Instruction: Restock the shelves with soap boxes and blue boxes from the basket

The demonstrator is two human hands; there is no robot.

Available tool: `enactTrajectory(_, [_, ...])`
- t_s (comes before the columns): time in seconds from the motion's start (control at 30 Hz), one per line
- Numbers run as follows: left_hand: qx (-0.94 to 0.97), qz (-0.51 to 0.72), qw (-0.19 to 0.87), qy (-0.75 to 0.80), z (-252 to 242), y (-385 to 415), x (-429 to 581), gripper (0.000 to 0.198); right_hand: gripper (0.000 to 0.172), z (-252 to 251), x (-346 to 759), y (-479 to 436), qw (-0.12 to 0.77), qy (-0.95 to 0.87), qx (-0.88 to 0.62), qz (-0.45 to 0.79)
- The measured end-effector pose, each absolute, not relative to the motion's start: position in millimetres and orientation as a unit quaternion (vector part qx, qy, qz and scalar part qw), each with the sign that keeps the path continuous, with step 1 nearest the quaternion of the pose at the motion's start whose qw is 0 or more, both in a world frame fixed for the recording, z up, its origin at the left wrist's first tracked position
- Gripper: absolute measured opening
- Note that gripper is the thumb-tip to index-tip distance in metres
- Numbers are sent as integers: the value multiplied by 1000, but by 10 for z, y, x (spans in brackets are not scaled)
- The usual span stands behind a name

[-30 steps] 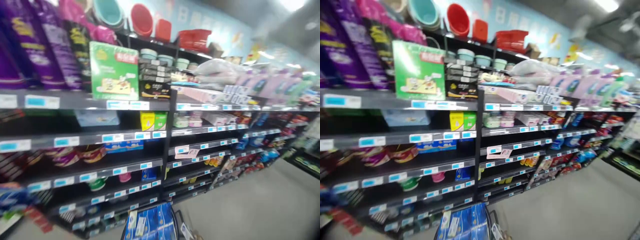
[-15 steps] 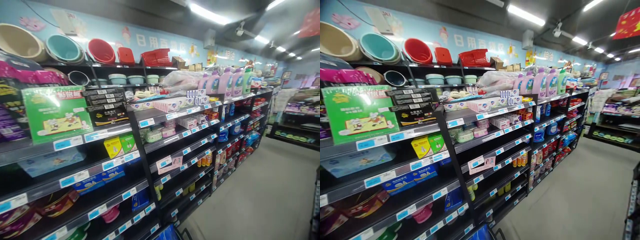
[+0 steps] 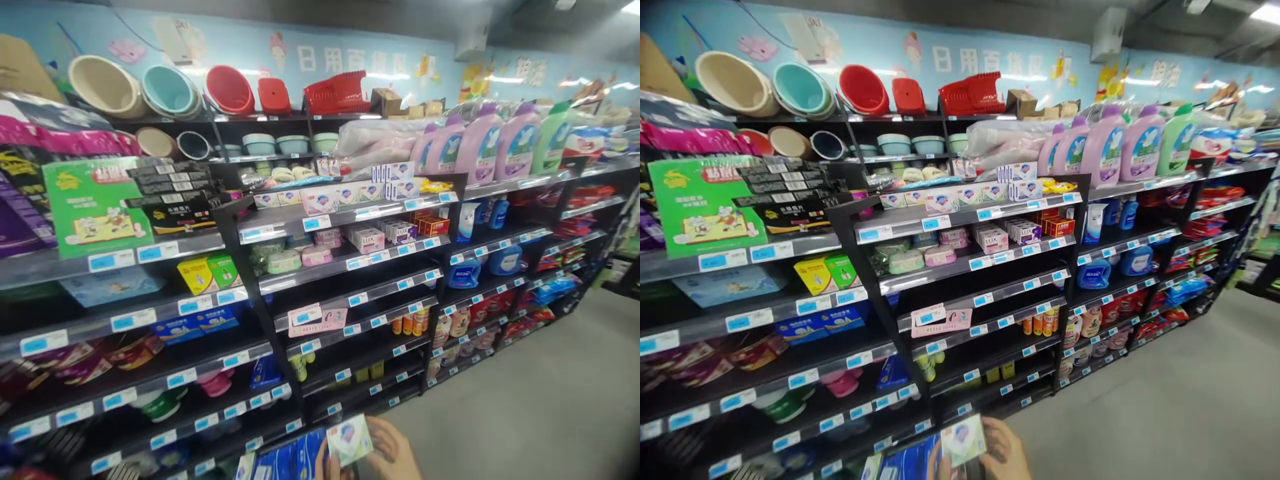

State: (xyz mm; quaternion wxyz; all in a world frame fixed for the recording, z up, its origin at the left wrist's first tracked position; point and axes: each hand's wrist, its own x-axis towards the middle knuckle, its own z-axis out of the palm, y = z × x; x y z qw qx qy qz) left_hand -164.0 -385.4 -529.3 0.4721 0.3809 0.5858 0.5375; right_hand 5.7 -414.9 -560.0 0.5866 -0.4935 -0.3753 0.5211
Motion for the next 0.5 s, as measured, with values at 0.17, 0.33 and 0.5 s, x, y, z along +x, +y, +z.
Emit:
enactTrajectory(0.17, [284, 577, 564, 519, -5290, -4260, -1160, 86, 58, -5367, 359, -4334, 624, -325, -510, 495])
enactTrajectory(0.33, [270, 576, 596, 490, -5090, -4239, -920, 76, 52, -5308, 657, -4367, 646, -305, -518, 470])
enactTrajectory(0.5, [196, 604, 652, 413, -4930, -4155, -769, 67, 44, -5296, 930, -4451, 639, -302, -563, 428])
